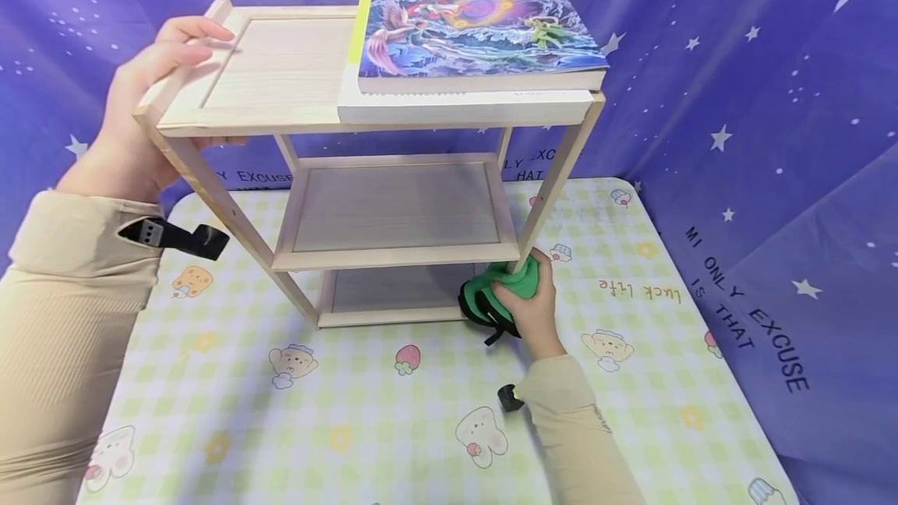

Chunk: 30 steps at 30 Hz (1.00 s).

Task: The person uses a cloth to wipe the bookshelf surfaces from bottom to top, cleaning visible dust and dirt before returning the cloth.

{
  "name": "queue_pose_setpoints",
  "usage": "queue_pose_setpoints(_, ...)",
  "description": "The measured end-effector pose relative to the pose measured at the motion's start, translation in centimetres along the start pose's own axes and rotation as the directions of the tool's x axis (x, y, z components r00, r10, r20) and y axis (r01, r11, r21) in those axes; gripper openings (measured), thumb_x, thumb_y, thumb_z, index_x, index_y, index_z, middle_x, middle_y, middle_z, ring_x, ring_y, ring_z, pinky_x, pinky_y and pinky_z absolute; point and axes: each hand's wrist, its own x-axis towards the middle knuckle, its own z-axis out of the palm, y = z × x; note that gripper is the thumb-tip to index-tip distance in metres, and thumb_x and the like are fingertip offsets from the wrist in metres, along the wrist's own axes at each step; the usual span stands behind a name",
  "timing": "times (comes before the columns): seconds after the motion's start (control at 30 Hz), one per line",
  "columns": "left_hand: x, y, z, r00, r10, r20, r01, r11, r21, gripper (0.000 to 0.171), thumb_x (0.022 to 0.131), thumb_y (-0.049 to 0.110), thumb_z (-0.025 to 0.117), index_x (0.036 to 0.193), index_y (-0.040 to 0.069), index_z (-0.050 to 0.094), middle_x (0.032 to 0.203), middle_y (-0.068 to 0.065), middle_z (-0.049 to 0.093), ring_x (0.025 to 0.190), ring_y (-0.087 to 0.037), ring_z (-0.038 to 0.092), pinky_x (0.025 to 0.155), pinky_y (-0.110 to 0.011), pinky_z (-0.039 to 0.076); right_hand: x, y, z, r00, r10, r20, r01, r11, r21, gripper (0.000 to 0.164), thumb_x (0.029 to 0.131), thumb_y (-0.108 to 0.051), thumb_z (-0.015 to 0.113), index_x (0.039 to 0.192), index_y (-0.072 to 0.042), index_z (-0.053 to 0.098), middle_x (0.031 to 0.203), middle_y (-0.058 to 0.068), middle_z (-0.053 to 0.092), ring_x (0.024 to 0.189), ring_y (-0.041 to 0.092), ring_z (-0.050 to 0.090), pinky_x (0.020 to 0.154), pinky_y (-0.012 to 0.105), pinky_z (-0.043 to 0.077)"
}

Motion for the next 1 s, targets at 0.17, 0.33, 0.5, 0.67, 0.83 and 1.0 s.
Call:
queue_pose_setpoints(0.17,0.0,0.0,0.0,1.000,-0.001,0.001,0.001,1.000,-0.006,0.018,0.094,0.024,0.047,0.107,0.027,0.059,0.132,-0.005,0.038,0.101,-0.030,0.046,0.051,-0.036,0.044,0.7,0.0,-1.2,0.988,0.036,0.147,-0.035,0.999,-0.008,0.065,0.081,0.004,0.070,0.134,-0.023,0.043,0.113,-0.015,0.056,0.101,0.004,0.055,0.085,0.018,0.044)
queue_pose_setpoints(0.33,0.1,0.0,0.0,1.000,0.000,-0.006,0.000,1.000,-0.007,0.017,0.094,0.024,0.047,0.106,0.027,0.059,0.131,-0.004,0.038,0.100,-0.031,0.046,0.051,-0.037,0.044,1.3,0.2,-2.0,0.958,0.085,0.275,-0.081,0.996,-0.027,0.073,0.082,0.002,0.070,0.141,-0.029,0.040,0.115,-0.016,0.057,0.101,0.004,0.056,0.085,0.019,0.046)
queue_pose_setpoints(0.5,0.3,0.0,0.0,1.000,-0.008,-0.016,0.008,1.000,-0.026,0.016,0.094,0.023,0.048,0.106,0.026,0.059,0.130,-0.003,0.039,0.102,-0.030,0.046,0.050,-0.038,0.045,1.7,0.6,-2.3,0.932,0.107,0.346,-0.095,0.994,-0.051,0.073,0.081,0.001,0.071,0.140,-0.030,0.042,0.107,-0.015,0.061,0.094,0.005,0.060,0.083,0.021,0.047)
queue_pose_setpoints(0.67,0.3,0.0,0.0,1.000,-0.011,-0.016,0.011,1.000,-0.030,0.016,0.094,0.023,0.049,0.106,0.026,0.059,0.131,-0.003,0.039,0.103,-0.030,0.045,0.050,-0.038,0.045,1.8,1.1,-2.3,0.923,0.148,0.355,-0.132,0.989,-0.069,0.074,0.080,0.000,0.072,0.141,-0.030,0.041,0.107,-0.015,0.060,0.096,0.006,0.058,0.087,0.023,0.044)
queue_pose_setpoints(0.83,0.3,-0.1,0.1,1.000,-0.013,-0.022,0.012,1.000,-0.026,0.016,0.094,0.024,0.050,0.106,0.026,0.059,0.131,-0.002,0.039,0.104,-0.030,0.044,0.052,-0.038,0.045,1.6,1.8,-2.2,0.919,0.206,0.337,-0.177,0.977,-0.117,0.078,0.080,-0.002,0.074,0.145,-0.023,0.037,0.109,-0.014,0.058,0.099,0.005,0.056,0.091,0.025,0.041)
queue_pose_setpoints(1.0,0.3,-0.2,0.0,1.000,-0.009,-0.022,0.008,1.000,-0.027,0.017,0.093,0.024,0.049,0.107,0.026,0.059,0.131,-0.003,0.039,0.103,-0.030,0.045,0.051,-0.038,0.045,1.5,2.4,-2.0,0.914,0.230,0.334,-0.188,0.970,-0.155,0.082,0.080,-0.004,0.074,0.150,-0.018,0.031,0.116,-0.006,0.055,0.102,0.005,0.055,0.093,0.026,0.041)
